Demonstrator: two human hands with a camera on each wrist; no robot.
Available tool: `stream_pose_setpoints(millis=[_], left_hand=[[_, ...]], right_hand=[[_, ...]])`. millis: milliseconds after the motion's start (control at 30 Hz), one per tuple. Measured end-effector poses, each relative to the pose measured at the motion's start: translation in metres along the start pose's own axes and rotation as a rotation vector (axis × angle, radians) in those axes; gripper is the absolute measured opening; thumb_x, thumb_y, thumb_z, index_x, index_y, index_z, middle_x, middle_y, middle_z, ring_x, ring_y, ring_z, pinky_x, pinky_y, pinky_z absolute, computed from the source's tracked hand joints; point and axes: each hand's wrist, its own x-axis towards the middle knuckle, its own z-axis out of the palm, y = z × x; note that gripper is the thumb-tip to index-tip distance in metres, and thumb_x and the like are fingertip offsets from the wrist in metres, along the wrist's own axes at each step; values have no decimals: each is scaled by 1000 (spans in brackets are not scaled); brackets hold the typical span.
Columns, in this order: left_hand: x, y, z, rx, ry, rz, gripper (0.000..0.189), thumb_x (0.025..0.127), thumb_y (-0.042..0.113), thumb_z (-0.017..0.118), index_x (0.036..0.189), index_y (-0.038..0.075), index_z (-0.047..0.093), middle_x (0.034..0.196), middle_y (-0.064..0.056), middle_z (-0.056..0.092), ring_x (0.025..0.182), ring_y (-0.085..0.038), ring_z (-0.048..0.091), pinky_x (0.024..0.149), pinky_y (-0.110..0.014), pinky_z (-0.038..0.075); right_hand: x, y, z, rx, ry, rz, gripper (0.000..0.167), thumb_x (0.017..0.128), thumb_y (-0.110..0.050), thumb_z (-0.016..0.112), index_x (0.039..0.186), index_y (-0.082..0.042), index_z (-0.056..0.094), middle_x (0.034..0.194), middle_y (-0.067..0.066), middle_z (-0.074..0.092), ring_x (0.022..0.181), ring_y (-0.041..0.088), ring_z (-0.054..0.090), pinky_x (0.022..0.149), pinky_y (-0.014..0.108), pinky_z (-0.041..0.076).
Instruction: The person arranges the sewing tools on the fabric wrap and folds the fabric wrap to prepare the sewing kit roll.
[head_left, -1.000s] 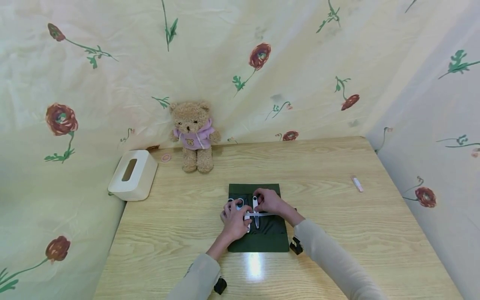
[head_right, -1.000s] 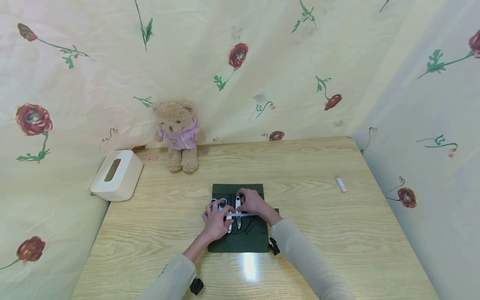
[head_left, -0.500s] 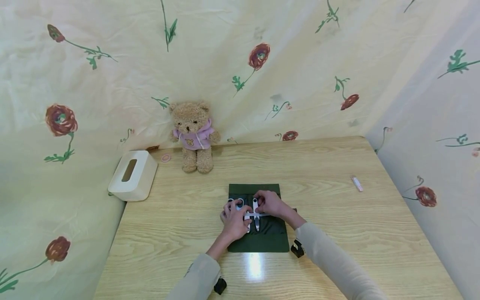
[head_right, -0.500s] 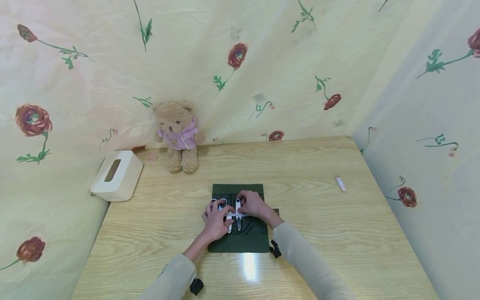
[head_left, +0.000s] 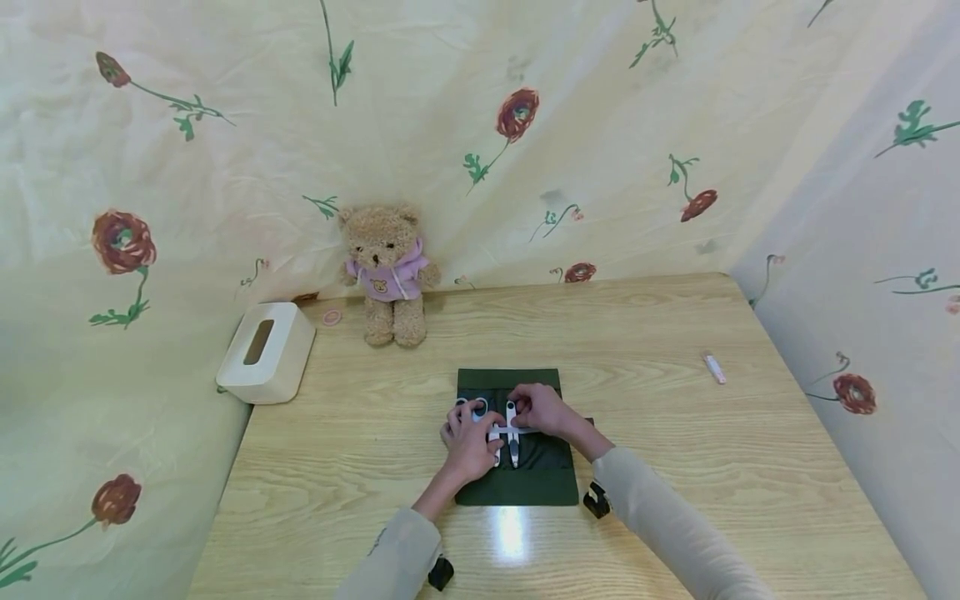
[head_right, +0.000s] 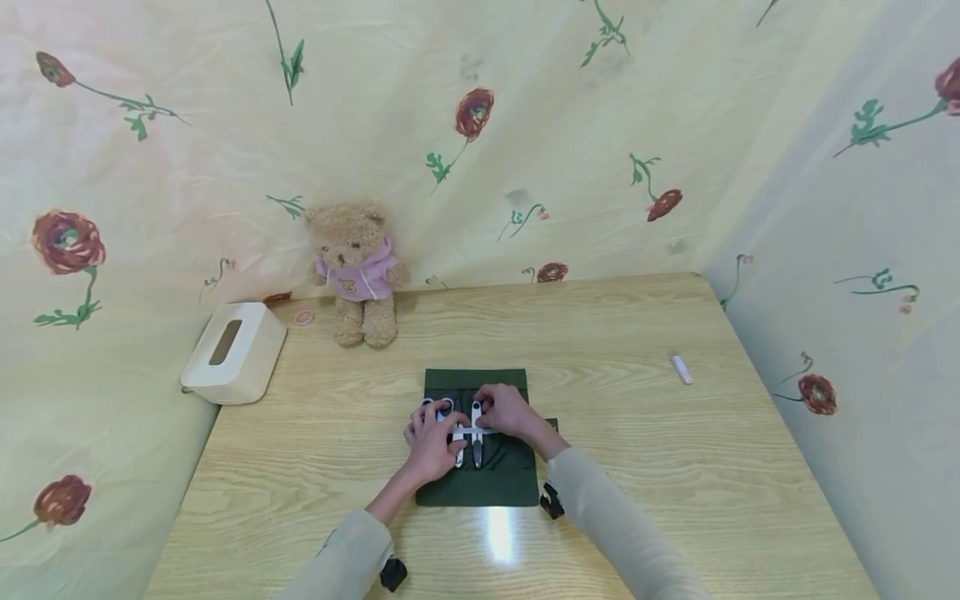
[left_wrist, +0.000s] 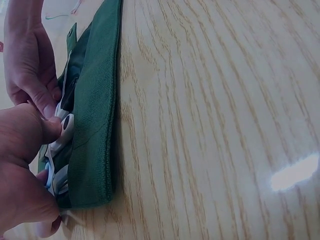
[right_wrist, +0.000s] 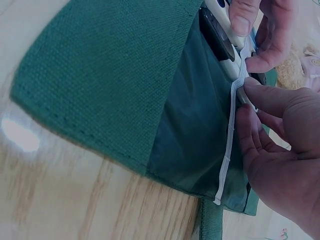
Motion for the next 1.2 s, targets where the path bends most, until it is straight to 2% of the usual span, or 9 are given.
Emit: stream_pose_setpoints(millis=[233,400,533,667,800,900,967,1100,1200], left_hand=[[-1,0,0,-12,23,23,23,89,12,74,109,22,66,142,-17,36,129,-44,22,97,-67,19],[-2,1,1,31,33,35,24,90,14,73,111,22,65,141,-17,39,129,-42,24,98,-65,21],[-2,8,-2,82,51,90,25,92,17,71,116,21,64,138,-17,42,127,-40,28,98,-64,24],[0,15,-4,118,51,152,26,93,18,71,118,22,65,139,-16,42,128,-39,29,98,-63,25],[2,14,-3,118,51,182,26,92,19,72,117,23,67,141,-15,42,129,-39,30,98,-62,25],[3,13,-2,115,47,196,25,92,20,74,116,23,69,142,-15,42,128,-40,31,97,-62,26],[4,12,-1,127,46,203,25,91,21,75,115,23,70,141,-14,43,127,-40,31,97,-62,27],[6,14,1,144,25,207,26,90,22,76,116,24,71,140,-13,44,126,-38,32,95,-59,28],[6,15,3,146,-2,205,27,90,23,75,117,24,71,137,-13,45,124,-37,33,94,-57,28]], right_hand=[[-1,6,-1,-15,11,-69,29,88,-3,73,116,3,66,89,4,62,78,17,57,71,34,51],[-10,17,-19,28,111,-138,23,93,-6,67,113,5,68,89,4,65,76,15,58,68,31,49],[-27,35,-57,88,246,-134,22,95,-1,62,114,10,65,90,14,67,76,25,63,64,31,52],[-49,63,-105,59,394,-85,23,98,0,57,116,14,62,93,24,66,80,39,65,62,27,52],[-70,95,-154,-69,563,-48,23,97,-1,57,113,14,63,95,27,65,77,27,64,60,19,47],[-84,117,-184,-174,655,16,23,95,-1,55,110,13,65,95,27,65,78,25,61,62,20,44],[-92,130,-199,-223,673,76,24,93,0,54,109,14,64,96,29,63,84,37,60,67,29,45],[-106,149,-216,-233,610,191,30,93,-2,51,115,17,58,105,37,57,97,51,55,77,53,44],[-112,160,-221,-208,531,260,36,95,-6,52,121,19,52,112,41,52,100,54,51,80,57,43]])
